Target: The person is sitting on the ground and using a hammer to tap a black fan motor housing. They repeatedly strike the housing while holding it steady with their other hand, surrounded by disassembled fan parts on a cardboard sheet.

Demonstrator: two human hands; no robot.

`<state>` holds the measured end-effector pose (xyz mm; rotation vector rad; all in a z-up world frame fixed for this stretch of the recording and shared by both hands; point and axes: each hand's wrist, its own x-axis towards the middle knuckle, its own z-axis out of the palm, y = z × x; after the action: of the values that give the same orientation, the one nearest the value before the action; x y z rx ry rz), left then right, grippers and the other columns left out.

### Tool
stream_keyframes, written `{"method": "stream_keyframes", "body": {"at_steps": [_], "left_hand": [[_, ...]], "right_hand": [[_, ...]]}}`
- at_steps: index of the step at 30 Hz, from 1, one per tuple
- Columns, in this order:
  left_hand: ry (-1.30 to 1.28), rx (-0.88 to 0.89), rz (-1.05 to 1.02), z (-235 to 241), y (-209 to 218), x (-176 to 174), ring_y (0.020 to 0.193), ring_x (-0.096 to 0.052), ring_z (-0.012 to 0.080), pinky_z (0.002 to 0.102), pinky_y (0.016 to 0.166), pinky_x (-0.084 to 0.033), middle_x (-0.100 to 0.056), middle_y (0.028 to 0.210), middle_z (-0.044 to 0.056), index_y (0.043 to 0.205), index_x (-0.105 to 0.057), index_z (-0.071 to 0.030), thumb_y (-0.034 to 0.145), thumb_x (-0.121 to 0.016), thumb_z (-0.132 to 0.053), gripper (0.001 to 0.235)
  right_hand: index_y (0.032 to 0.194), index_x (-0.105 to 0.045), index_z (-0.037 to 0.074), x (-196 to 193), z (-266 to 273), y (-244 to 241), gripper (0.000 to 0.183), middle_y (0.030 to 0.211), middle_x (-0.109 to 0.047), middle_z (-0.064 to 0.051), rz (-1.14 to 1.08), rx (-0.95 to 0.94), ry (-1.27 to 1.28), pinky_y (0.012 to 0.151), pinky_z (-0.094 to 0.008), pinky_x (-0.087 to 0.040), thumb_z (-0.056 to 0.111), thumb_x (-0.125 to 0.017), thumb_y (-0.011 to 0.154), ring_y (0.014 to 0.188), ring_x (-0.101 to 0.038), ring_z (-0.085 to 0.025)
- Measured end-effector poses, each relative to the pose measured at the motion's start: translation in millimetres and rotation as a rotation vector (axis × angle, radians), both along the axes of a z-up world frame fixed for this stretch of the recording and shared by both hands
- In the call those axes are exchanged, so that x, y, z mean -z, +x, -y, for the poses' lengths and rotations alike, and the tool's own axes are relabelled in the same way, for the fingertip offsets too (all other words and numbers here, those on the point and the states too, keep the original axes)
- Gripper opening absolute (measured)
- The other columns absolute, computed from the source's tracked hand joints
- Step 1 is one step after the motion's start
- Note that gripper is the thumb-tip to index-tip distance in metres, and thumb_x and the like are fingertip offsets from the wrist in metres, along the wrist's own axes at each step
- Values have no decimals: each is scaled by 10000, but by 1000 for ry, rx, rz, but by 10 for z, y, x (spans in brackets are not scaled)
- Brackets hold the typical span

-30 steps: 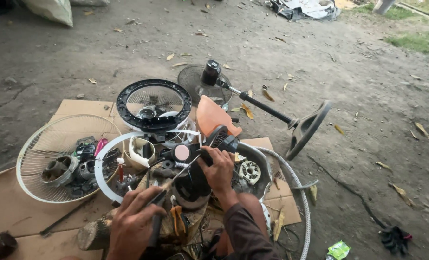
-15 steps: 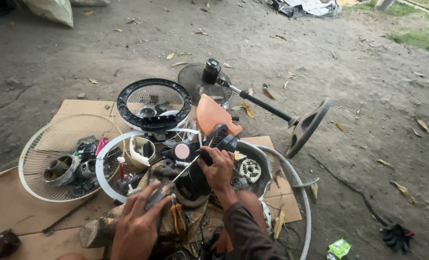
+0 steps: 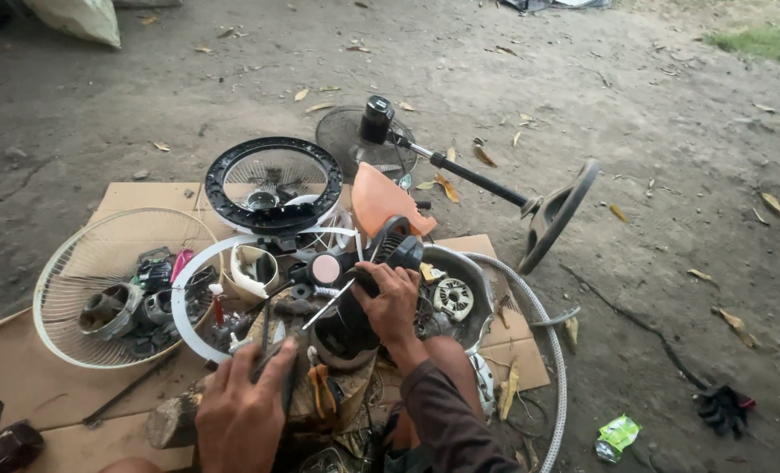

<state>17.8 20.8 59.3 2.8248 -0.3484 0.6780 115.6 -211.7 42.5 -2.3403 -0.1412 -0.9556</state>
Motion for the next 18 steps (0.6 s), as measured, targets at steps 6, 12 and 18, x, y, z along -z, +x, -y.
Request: {"method": "stream_keyframes", "body": {"at_steps": [6, 12, 18], "left_hand": [[-23, 56, 64, 14, -28, -230, 741, -698, 198, 363, 642, -604, -687, 1085, 79, 1247, -734, -273, 808, -771, -205, 445], [-129, 71, -72, -6, 10, -449, 477, -630, 151, 319, 425, -593, -661, 924, 20, 1224, -745, -231, 878, -715, -225, 347], [-78, 92, -43, 1, 63, -375, 457, -597, 143, 303, 399, -585, -652, 920, 40, 1243, -732, -250, 882, -714, -210, 364]], "right_hand": [[1063, -773, 192, -8, -11, -3, 314, 969, -772, 59, 2, -10, 11, 913, -317, -376, 183, -824, 753, 781, -601, -147], [1062, -774, 215, 55, 13, 26, 331, 939, -765, 85, 12, -3, -7, 891, -305, -376, 201, -854, 741, 726, -564, -120], [1054, -779, 219, 62, 2, 30, 319, 916, -771, 74, 5, 6, 27, 902, -306, -369, 192, -847, 744, 721, -564, -121]]}}
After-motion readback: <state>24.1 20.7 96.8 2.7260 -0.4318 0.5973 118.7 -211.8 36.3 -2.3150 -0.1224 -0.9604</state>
